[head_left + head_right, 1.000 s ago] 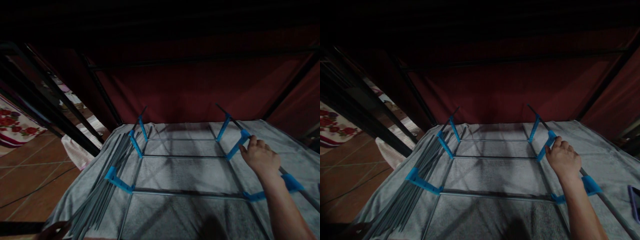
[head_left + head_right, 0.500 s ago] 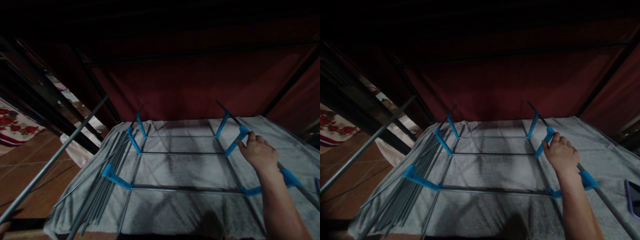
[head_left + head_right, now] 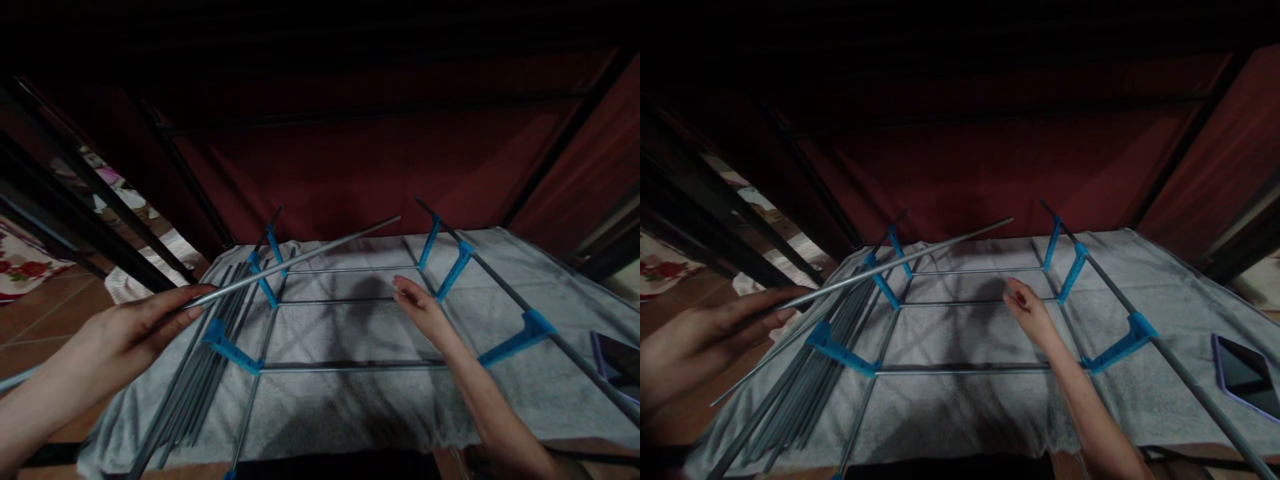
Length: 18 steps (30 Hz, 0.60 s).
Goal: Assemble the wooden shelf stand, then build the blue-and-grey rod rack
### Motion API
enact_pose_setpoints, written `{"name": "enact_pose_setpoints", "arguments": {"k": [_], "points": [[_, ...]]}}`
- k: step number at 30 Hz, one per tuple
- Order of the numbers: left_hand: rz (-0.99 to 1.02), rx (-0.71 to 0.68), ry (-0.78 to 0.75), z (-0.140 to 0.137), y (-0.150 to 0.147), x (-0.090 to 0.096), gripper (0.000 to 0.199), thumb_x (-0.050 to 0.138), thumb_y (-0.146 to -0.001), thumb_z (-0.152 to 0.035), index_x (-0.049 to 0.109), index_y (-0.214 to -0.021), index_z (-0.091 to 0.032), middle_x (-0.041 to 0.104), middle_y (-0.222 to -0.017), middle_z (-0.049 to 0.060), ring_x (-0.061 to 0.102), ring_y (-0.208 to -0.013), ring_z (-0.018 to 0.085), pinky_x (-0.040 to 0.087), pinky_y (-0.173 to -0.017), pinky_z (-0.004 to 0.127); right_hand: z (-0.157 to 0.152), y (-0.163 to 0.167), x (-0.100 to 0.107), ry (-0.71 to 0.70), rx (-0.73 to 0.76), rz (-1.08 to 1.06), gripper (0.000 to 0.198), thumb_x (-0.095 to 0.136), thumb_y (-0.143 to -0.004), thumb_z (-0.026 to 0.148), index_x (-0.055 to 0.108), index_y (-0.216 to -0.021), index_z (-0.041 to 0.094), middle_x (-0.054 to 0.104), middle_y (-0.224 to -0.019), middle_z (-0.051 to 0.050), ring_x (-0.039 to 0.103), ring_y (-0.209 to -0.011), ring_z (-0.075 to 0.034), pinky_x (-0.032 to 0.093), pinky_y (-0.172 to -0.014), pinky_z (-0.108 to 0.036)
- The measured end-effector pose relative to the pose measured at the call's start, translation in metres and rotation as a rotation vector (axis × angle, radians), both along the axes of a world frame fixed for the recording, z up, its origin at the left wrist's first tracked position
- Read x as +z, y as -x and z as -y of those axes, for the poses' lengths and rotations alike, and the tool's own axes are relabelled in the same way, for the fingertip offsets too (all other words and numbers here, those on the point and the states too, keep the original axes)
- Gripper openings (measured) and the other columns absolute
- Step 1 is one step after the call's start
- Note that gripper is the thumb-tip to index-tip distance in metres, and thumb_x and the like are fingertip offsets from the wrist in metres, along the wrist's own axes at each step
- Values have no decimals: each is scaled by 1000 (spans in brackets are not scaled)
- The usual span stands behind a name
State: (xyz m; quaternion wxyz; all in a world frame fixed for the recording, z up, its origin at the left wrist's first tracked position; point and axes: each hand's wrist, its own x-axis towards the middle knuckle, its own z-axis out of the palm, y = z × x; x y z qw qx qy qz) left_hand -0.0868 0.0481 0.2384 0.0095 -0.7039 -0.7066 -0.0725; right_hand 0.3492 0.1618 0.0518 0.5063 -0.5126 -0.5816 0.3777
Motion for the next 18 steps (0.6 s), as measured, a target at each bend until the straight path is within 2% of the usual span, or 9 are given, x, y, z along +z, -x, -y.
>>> {"name": "enact_pose_setpoints", "arguments": {"k": [5,8,10,13,18], "points": [[139,-140,110,2,-34,-10,54,39,-87,-64,65,-127,-40,72,-121,-7,70,-106,22,54,-95,29,20,37,21,245,288,-615,51,77,-77,41,64,-125,28,70,-121,-6,64,-113,-23,46,-105,-46],[135,-176,167,12,-46,-20,48,41,-88,-58,66,-127,-45,71,-124,-9,69,-110,23,52,-101,32,27,50,32,345,433,-840,39,71,-82,41,68,-118,26,71,-119,-7,65,-111,-22,48,-104,-42],[140,-177,205,18,-47,-25,47,43,-87,-56,65,-128,-46,70,-125,-9,69,-112,24,53,-101,34,28,57,32,405,453,-896,29,68,-86,39,71,-110,23,73,-110,-7,68,-103,-20,52,-97,-37],[173,-179,266,18,-36,-33,47,45,-86,-57,64,-129,-49,69,-126,-9,69,-112,25,54,-99,35,23,67,25,468,404,-944,15,69,-86,32,73,-95,20,74,-91,-3,70,-85,-16,57,-82,-30],[245,-243,385,-19,-20,-44,47,49,-83,-59,66,-126,-50,69,-126,-12,66,-117,24,51,-102,33,9,77,19,423,315,-1030,7,73,-84,24,72,-86,18,73,-84,-1,69,-77,-14,58,-79,-30]]}}
